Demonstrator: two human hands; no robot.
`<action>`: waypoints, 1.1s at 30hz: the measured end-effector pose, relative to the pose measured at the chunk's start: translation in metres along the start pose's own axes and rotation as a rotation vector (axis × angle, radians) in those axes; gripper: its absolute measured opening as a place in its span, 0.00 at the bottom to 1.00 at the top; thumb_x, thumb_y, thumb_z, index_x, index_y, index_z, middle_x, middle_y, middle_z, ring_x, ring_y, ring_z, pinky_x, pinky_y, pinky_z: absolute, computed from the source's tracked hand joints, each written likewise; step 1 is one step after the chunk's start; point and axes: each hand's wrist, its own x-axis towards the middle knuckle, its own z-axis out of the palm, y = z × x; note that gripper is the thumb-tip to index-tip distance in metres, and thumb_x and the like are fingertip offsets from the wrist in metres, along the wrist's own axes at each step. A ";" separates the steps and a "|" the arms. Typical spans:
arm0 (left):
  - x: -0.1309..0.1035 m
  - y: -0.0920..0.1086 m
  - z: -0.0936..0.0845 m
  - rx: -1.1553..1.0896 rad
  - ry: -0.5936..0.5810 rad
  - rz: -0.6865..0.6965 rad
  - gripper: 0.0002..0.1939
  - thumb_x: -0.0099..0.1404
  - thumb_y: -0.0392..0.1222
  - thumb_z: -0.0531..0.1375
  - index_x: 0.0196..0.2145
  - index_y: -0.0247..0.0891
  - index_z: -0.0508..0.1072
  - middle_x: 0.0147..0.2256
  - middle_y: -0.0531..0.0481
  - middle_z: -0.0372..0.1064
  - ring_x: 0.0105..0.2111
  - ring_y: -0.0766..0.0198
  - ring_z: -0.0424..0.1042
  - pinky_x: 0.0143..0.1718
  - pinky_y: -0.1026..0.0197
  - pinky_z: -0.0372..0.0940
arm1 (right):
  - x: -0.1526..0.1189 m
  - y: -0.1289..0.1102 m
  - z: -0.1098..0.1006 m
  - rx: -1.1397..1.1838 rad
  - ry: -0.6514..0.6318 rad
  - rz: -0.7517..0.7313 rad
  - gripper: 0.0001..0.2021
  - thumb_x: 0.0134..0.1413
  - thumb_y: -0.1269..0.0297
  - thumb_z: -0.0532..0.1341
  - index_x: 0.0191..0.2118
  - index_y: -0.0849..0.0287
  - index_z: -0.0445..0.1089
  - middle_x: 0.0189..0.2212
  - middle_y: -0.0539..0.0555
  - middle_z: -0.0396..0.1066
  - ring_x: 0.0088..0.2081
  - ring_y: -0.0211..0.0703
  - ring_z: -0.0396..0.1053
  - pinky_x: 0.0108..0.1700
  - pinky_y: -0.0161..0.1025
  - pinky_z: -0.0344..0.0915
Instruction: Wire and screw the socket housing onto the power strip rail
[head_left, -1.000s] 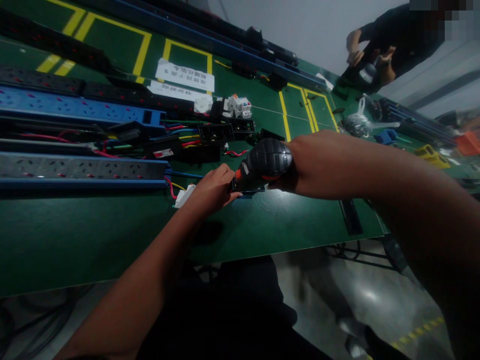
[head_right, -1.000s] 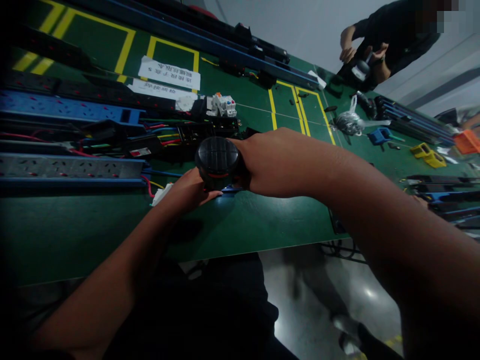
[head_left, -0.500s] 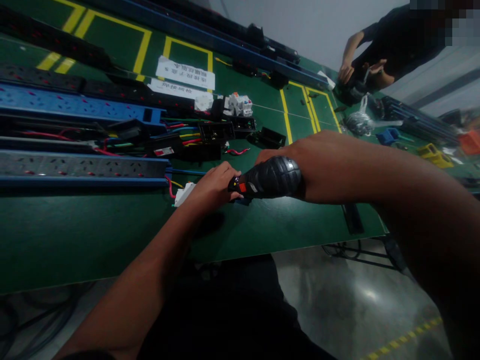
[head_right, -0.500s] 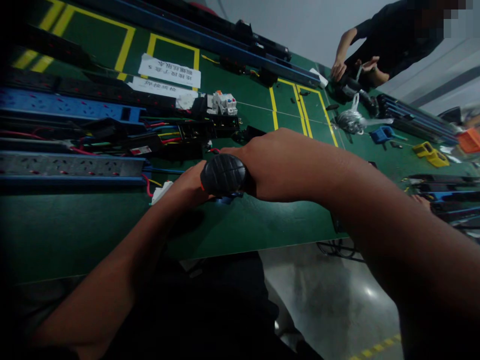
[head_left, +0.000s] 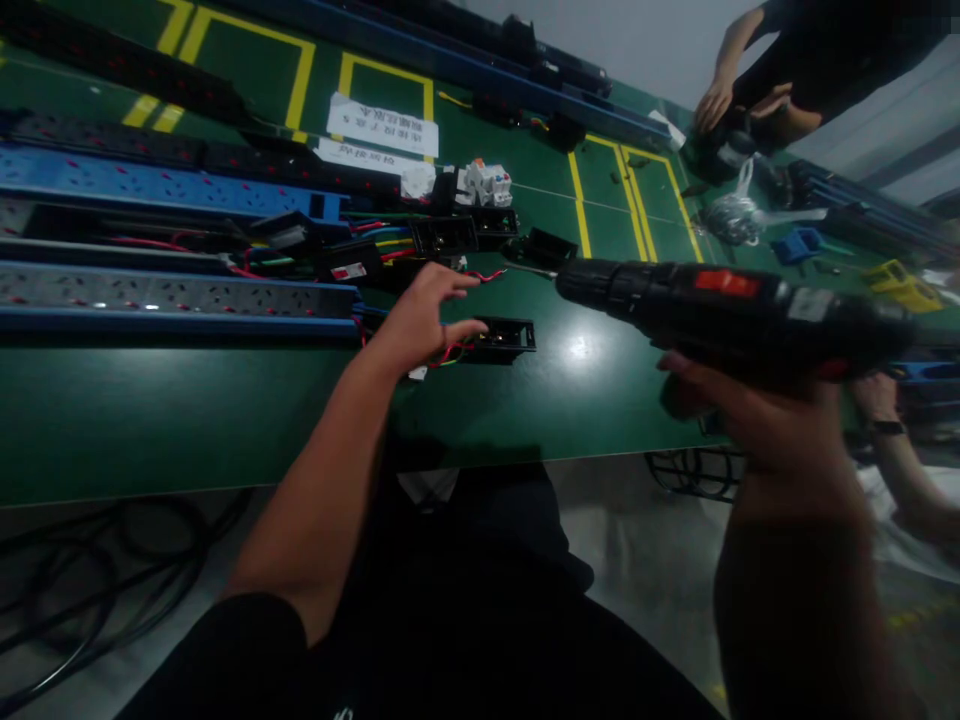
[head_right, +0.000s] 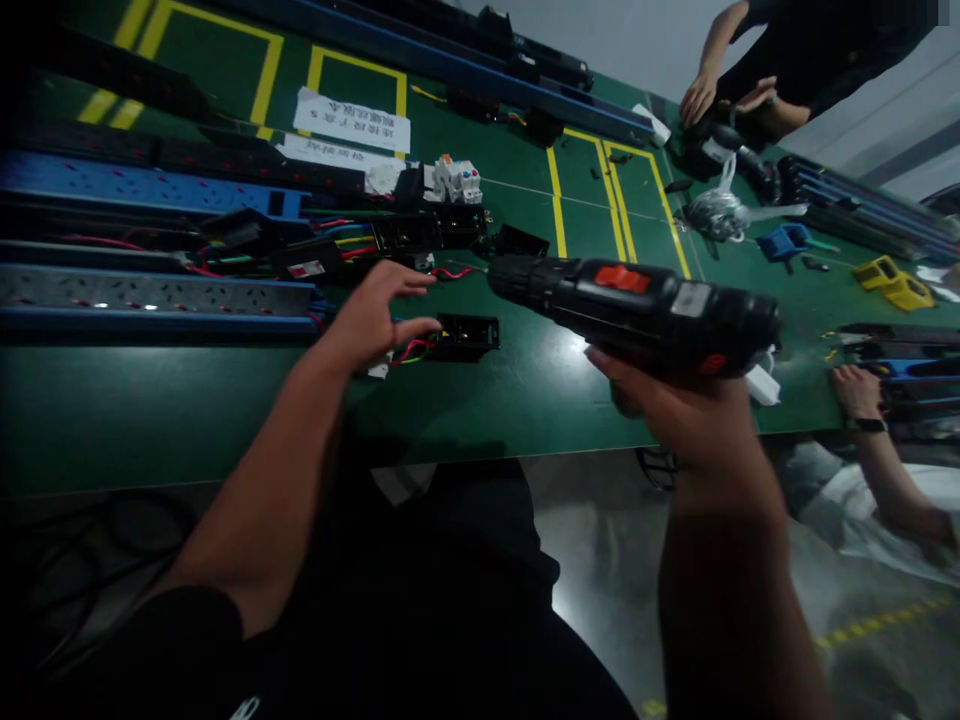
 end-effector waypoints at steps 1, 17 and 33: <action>-0.001 0.001 -0.015 -0.026 0.120 -0.006 0.24 0.79 0.51 0.72 0.65 0.45 0.75 0.65 0.46 0.75 0.59 0.51 0.80 0.67 0.41 0.75 | -0.015 0.014 0.016 0.127 0.105 0.083 0.19 0.73 0.51 0.68 0.65 0.42 0.81 0.49 0.63 0.87 0.48 0.65 0.86 0.47 0.59 0.82; -0.197 -0.037 -0.041 0.112 -0.034 -0.032 0.10 0.77 0.51 0.72 0.51 0.47 0.87 0.46 0.47 0.81 0.48 0.52 0.81 0.52 0.49 0.75 | -0.082 0.131 0.187 0.133 0.361 0.007 0.37 0.71 0.57 0.67 0.82 0.57 0.68 0.75 0.67 0.75 0.70 0.65 0.78 0.71 0.61 0.75; -0.163 -0.038 -0.030 0.219 0.061 -0.045 0.11 0.81 0.52 0.65 0.47 0.45 0.85 0.43 0.46 0.81 0.43 0.54 0.80 0.45 0.51 0.75 | -0.025 0.110 0.193 -0.500 0.172 -0.198 0.45 0.66 0.79 0.59 0.86 0.51 0.63 0.77 0.63 0.72 0.65 0.62 0.76 0.68 0.57 0.70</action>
